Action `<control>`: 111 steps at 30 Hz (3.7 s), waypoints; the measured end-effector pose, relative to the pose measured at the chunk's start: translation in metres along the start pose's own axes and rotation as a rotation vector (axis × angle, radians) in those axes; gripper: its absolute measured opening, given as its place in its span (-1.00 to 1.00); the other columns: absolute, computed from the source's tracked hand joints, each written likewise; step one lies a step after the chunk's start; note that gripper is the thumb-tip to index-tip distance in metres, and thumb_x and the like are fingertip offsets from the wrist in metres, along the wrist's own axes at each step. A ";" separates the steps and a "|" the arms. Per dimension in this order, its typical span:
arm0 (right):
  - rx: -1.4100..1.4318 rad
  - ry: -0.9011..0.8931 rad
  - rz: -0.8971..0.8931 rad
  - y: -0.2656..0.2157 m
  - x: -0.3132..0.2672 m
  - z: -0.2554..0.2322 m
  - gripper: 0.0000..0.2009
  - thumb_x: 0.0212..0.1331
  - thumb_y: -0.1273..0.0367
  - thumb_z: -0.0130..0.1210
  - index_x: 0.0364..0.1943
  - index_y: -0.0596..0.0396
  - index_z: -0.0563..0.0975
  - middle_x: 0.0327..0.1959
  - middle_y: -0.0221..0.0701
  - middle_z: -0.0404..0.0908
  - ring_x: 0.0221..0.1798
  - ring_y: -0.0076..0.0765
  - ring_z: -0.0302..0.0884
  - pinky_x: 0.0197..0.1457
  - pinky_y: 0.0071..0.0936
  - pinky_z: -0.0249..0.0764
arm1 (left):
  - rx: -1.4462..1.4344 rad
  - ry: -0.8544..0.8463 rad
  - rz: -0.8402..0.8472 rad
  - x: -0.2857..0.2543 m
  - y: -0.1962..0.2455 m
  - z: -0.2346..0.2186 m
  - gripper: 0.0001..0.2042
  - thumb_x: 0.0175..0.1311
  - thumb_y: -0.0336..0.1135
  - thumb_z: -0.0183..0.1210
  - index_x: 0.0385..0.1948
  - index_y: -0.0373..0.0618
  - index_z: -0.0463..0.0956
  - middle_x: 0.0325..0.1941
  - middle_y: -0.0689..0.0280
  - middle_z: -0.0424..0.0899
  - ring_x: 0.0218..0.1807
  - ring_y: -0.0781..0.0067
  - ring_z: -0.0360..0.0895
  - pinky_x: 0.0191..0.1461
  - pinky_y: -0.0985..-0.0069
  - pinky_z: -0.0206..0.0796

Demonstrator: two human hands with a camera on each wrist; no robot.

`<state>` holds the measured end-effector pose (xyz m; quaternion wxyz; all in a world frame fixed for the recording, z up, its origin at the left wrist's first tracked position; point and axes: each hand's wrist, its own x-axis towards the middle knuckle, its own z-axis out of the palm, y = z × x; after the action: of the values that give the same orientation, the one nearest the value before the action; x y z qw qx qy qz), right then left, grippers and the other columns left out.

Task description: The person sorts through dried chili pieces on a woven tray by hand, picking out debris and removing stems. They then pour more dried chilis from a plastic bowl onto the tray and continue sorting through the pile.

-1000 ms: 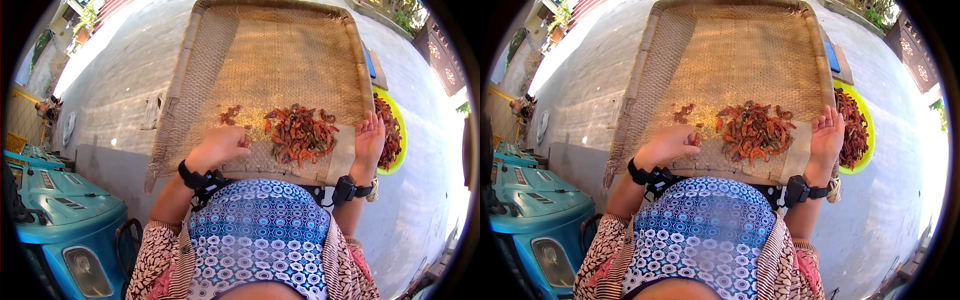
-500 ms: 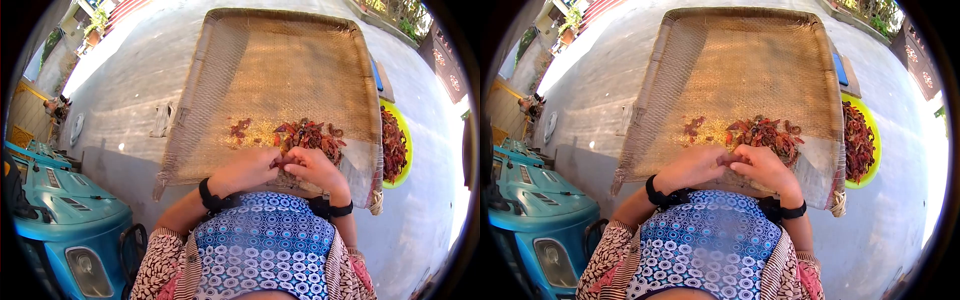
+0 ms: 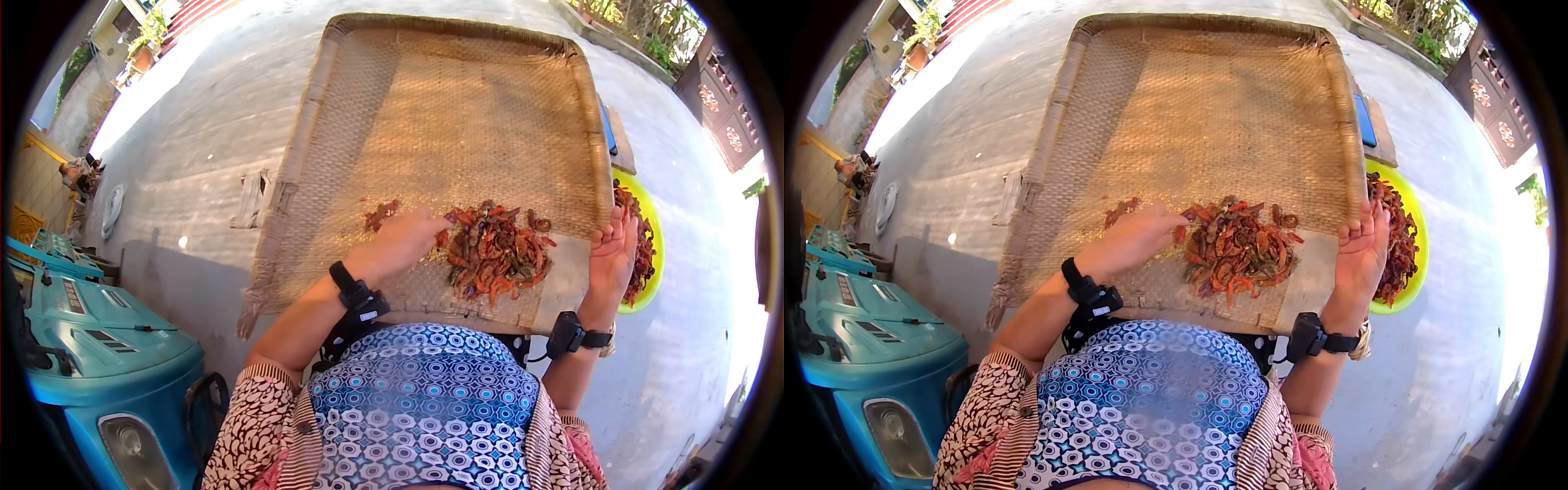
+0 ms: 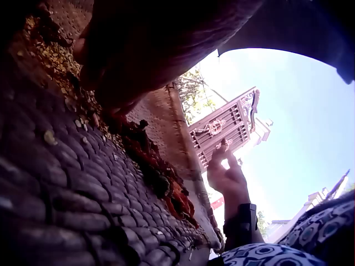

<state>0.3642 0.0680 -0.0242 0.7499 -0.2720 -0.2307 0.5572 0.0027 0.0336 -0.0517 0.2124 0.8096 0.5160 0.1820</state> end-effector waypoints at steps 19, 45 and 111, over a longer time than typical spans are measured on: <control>-1.064 -0.629 0.337 0.070 -0.064 0.085 -0.85 0.22 0.43 0.18 -0.18 0.17 0.52 -0.39 -0.49 0.58 -0.39 -0.68 0.47 -0.31 -0.67 0.40 | -0.064 0.093 -0.005 -0.006 0.026 -0.029 -0.81 0.19 -0.27 0.21 -0.22 -0.12 0.55 -0.27 0.16 0.66 -0.18 0.14 0.63 -0.14 0.28 0.43; -1.110 -0.729 0.243 0.069 -0.076 0.098 -0.89 0.25 0.42 0.14 -0.22 0.16 0.56 -0.45 -0.48 0.59 -0.40 -0.64 0.49 -0.32 -0.62 0.42 | -0.177 -0.029 -0.012 -0.001 0.062 -0.034 -0.84 0.30 -0.31 0.11 -0.17 -0.12 0.54 -0.23 0.17 0.60 -0.18 0.12 0.57 -0.11 0.29 0.41; -1.272 -0.201 0.002 0.028 -0.012 0.032 -0.86 0.29 0.43 0.07 -0.17 0.16 0.60 -0.27 -0.39 0.58 -0.38 -0.57 0.55 -0.32 -0.58 0.47 | -1.360 -0.231 -0.054 0.030 0.027 0.027 -0.82 0.43 -0.30 0.05 -0.08 -0.18 0.44 -0.27 0.27 0.60 -0.43 0.60 0.59 -0.48 0.71 0.37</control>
<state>0.3204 0.0674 -0.0196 0.4162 -0.6103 -0.5850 0.3349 0.0492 0.0460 -0.0575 0.7312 0.4974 0.2814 0.3726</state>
